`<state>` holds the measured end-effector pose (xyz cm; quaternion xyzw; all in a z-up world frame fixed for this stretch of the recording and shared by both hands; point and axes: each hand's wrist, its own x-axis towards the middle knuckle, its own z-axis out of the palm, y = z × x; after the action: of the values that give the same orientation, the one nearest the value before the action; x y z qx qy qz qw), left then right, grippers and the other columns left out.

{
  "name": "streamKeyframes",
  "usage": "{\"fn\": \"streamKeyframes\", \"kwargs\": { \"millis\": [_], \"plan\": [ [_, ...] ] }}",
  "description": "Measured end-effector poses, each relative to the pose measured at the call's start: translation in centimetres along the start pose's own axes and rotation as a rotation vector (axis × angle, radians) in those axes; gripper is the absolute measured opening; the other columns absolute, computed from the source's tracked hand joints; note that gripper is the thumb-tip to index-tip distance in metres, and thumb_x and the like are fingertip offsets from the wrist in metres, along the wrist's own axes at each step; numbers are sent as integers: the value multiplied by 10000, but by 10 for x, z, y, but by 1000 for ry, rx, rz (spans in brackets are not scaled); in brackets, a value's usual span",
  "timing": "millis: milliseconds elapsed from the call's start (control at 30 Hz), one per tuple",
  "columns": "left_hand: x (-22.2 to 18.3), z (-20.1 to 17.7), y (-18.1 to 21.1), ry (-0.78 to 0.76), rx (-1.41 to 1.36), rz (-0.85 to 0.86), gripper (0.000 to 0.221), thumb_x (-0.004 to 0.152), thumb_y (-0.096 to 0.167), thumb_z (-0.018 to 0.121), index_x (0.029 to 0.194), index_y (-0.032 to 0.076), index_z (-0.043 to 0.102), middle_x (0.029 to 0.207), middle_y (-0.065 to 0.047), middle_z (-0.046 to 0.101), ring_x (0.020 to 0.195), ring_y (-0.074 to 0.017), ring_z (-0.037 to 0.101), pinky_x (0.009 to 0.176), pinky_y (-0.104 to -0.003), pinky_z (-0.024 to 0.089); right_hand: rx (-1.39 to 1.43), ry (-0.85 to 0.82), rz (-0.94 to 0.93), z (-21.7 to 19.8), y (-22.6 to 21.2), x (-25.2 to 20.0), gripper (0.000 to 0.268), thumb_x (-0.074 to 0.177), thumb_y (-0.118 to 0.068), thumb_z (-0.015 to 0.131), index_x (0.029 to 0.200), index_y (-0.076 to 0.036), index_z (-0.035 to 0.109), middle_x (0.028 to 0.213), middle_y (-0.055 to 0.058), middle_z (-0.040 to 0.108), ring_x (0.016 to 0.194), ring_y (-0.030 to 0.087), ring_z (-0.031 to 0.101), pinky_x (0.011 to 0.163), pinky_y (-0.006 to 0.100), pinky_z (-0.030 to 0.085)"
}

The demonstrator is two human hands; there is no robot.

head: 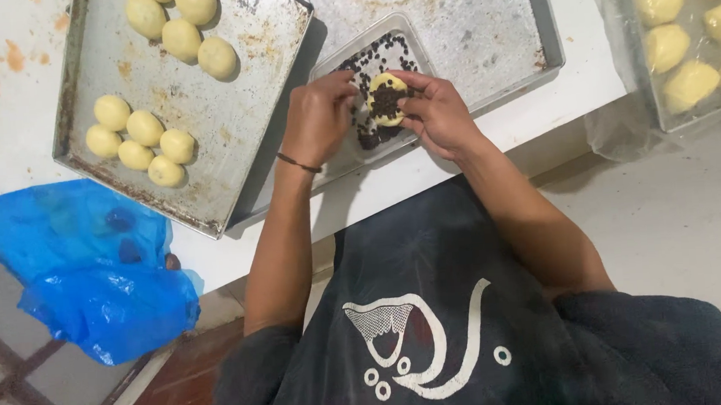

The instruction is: Filling dough balls with chocolate chips and rolling them into shape on a baking tray

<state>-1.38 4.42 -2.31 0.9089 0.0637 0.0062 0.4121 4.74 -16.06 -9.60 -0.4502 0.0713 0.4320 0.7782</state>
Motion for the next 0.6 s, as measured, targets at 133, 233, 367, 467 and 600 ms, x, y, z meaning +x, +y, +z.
{"fn": "streamKeyframes", "kwargs": {
  "millis": [133, 233, 367, 467, 600],
  "plan": [
    [-5, 8, -13, 8, -94, -132, 147, 979, 14, 678, 1085, 7, 780, 960, -169, 780, 894, -373, 755, 762, -402, 627, 48, 8, 30, -4, -8, 0, 494, 909, 106, 545, 1393, 13, 580, 1241, 150, 608, 1093, 278, 702, 918, 426, 666],
    [-10, 23, -15, 86, -174, -232, 112, 993, 150, 720, 1046, 83, 792, 885, -109, 787, 823, -297, 775, 639, -372, 620, 43, -11, 60, -5, -10, 2, 482, 906, 96, 543, 1378, 15, 595, 1295, 160, 608, 1142, 308, 699, 928, 441, 657],
    [-15, 56, -15, 33, -915, -559, 272, 1001, 167, 674, 1180, -35, 707, 1025, -164, 710, 890, -235, 690, 703, -424, 649, 39, -42, 81, 4, -20, 0, 446, 952, -5, 566, 1398, 11, 583, 1316, 257, 590, 1142, 378, 691, 947, 482, 649],
    [-19, 78, -32, 199, -1166, -691, 310, 939, 75, 768, 1205, -63, 688, 1109, -202, 672, 919, -269, 707, 751, -492, 699, -71, 11, -26, 7, -8, 5, 373, 982, -28, 663, 1351, 11, 626, 1242, 204, 646, 1066, 297, 728, 879, 395, 679],
    [-19, 81, -28, 353, -1137, -677, 261, 876, 95, 845, 1086, -14, 733, 932, -121, 639, 826, -229, 725, 708, -412, 709, -518, 65, -228, 10, -18, 13, 301, 929, -61, 801, 1224, -107, 759, 1155, 118, 715, 1018, 146, 645, 806, 274, 620]
  ]
}}
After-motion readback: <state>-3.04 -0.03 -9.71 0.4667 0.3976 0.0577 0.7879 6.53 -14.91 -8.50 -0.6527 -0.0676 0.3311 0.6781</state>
